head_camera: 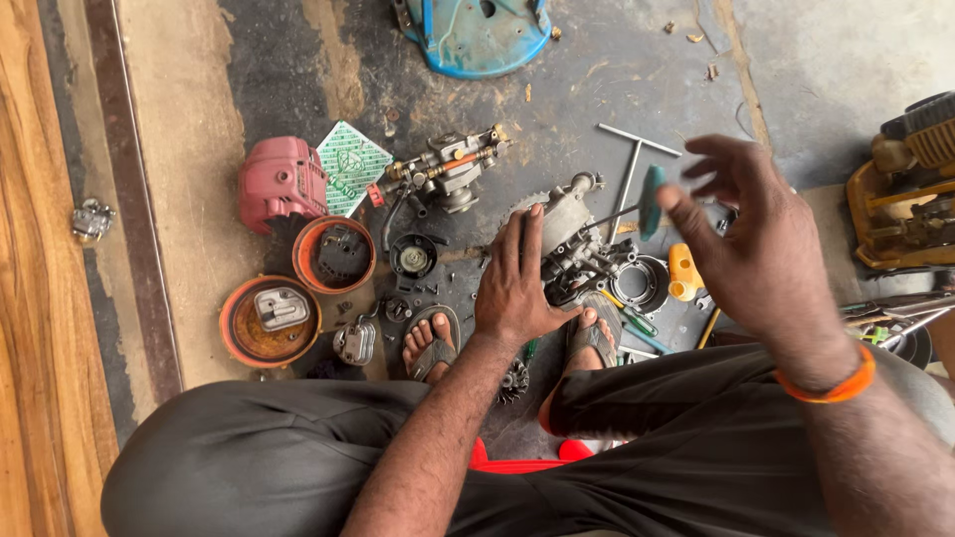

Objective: The person sits on the floor and uses a screwdriver to adjust and tighten components on a small engine part. They repeatedly insert the screwdriver into different holes and turn it, occasionally repositioning the part with their left hand.

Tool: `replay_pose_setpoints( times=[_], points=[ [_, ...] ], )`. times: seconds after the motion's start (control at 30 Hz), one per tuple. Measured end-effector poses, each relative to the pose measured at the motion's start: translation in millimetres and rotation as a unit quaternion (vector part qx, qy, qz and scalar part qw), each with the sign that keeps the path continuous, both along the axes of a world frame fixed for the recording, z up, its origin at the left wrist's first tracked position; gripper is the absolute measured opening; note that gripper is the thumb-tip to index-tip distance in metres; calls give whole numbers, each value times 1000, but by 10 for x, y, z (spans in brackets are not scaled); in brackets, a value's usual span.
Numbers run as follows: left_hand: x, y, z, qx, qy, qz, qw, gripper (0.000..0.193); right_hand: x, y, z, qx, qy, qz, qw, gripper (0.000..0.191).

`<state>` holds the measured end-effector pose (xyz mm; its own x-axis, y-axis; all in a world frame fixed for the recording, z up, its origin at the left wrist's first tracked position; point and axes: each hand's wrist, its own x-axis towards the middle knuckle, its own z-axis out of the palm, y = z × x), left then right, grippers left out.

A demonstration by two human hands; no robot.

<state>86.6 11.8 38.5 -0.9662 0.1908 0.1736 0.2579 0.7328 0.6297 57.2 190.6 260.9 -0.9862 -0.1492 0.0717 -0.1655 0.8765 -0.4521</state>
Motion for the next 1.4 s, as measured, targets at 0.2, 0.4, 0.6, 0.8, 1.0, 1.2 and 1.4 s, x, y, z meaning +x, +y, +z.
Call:
replay_pose_setpoints(
  times=[0.2,0.4,0.6,0.8,1.0,1.2,1.4],
  points=[
    [119,4,-22,5,63,9,998,156,201,-25,-19,-70,-1,122,990,15],
    [149,6,18,-1,19,3,1000,154,141,13,4,-55,-8,-24,998,31],
    [219,73,62,3,39,7,999,155,263,147,-4,-20,12,163,986,28],
    [220,133,83,-11,46,1,999,156,198,209,25,-41,11,69,997,37],
    [253,207,64,-13,48,2,999,155,284,170,125,9,-48,110,993,48],
    [246,245,66,-23,33,0,999,154,293,214,117,7,46,120,992,26],
    [254,254,106,-4,56,6,998,154,249,287,0,47,-93,-18,994,50]
  ],
)
